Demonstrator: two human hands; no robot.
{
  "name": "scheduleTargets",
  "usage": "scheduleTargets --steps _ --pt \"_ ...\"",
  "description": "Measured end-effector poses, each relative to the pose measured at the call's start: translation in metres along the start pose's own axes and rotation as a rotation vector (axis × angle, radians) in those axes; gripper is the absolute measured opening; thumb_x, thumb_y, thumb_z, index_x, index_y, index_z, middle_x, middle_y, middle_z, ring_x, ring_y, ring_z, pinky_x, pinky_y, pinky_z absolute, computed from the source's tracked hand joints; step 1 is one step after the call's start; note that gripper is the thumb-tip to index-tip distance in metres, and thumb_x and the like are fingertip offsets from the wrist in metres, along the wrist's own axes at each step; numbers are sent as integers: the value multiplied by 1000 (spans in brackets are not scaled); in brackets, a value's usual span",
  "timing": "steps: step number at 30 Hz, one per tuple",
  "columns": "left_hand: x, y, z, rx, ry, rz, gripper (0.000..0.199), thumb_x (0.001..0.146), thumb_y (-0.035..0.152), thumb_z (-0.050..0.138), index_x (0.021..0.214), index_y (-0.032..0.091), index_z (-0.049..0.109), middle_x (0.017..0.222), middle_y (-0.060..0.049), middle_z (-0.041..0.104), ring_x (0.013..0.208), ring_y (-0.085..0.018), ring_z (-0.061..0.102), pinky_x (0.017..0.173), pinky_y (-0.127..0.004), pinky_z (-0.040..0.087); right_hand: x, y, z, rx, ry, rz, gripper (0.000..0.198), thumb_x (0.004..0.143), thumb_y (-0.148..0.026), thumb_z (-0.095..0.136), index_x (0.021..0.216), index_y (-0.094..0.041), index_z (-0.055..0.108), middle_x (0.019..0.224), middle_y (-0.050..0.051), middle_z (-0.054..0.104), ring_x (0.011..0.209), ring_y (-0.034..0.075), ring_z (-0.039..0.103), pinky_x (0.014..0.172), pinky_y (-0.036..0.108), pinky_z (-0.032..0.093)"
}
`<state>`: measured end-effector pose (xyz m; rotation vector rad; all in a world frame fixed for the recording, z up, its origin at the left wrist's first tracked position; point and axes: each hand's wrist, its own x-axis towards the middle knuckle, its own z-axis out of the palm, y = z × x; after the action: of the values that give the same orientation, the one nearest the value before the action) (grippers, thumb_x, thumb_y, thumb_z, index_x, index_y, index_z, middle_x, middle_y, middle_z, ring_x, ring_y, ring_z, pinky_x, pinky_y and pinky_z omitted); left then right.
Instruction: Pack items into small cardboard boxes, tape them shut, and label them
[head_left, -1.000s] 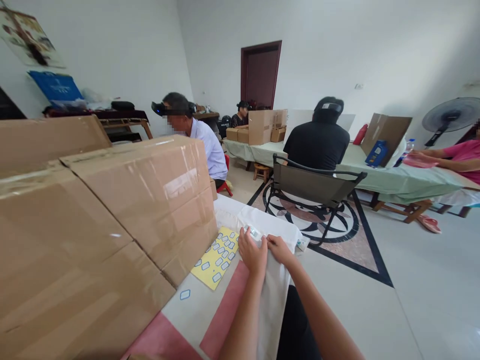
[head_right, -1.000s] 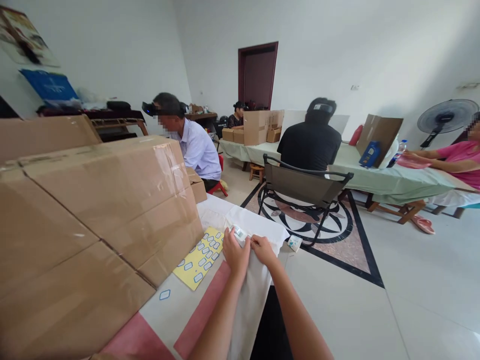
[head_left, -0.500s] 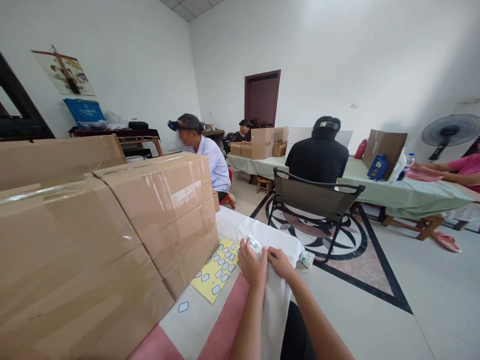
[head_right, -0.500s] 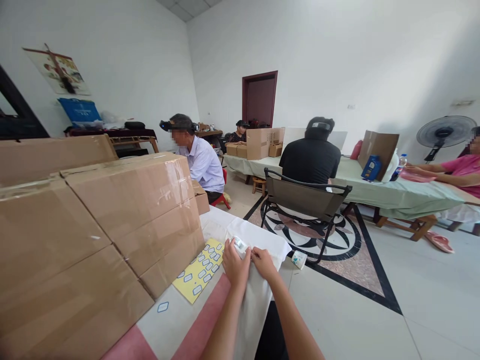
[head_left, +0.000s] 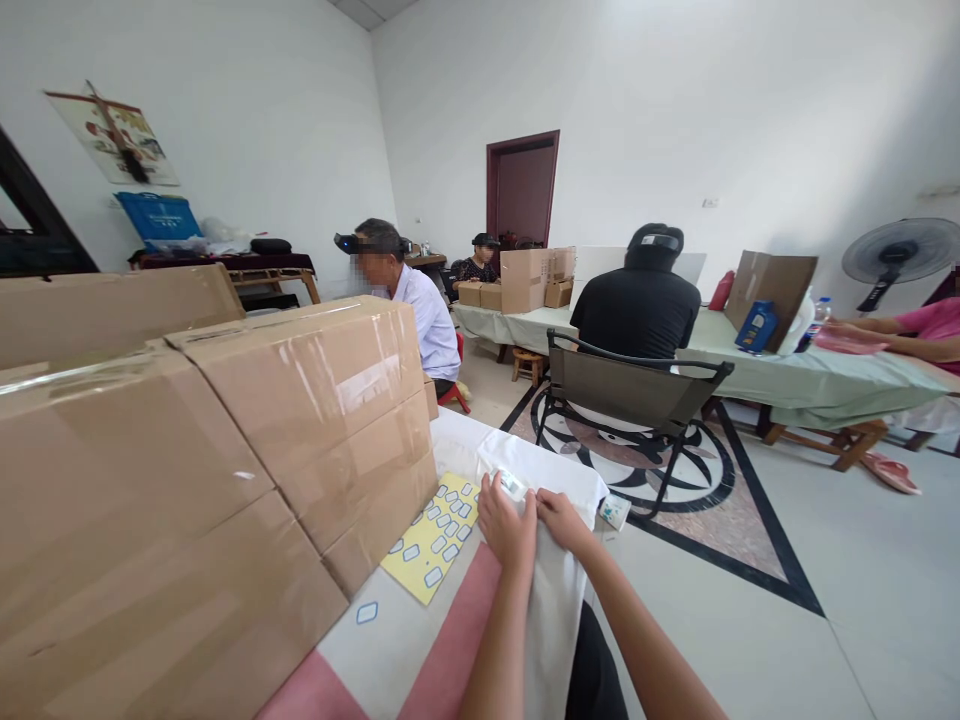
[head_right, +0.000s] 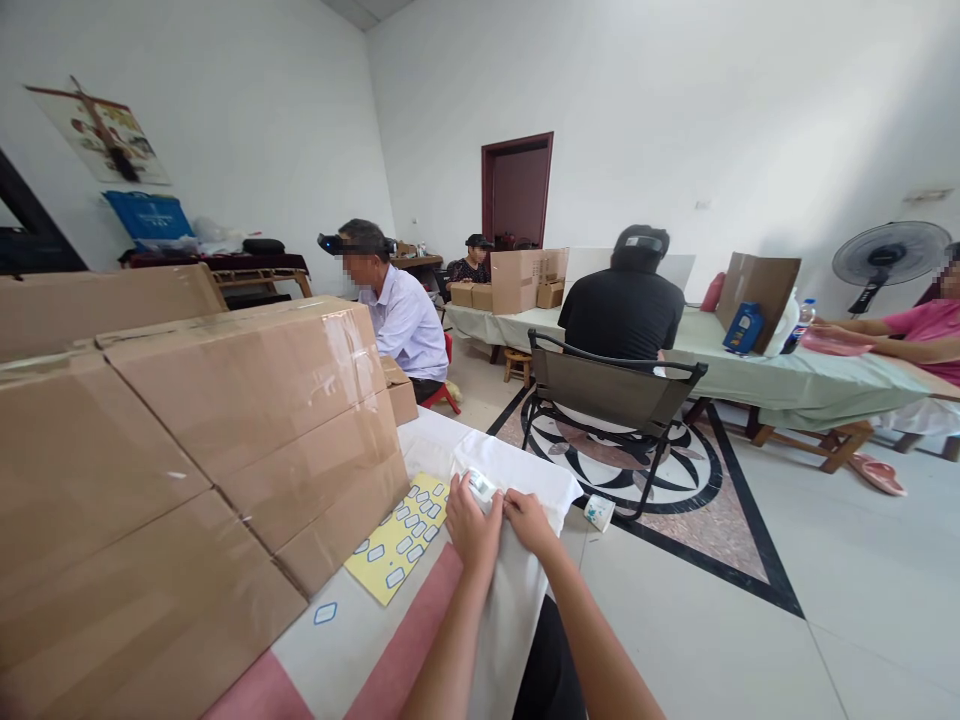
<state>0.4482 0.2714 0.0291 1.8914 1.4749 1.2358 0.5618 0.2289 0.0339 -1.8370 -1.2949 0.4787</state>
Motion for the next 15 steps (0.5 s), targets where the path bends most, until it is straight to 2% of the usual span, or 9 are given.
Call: scheduleTargets --steps 15 --pt "0 0 0 -14 12 -7 62 88 44 63 144 22 47 157 -15 46 140 -36 47 112 -53 43 5 6 -6 51 -97 -65 30 85 -42 48 63 -22 41 61 -3 48 66 16 46 66 28 38"
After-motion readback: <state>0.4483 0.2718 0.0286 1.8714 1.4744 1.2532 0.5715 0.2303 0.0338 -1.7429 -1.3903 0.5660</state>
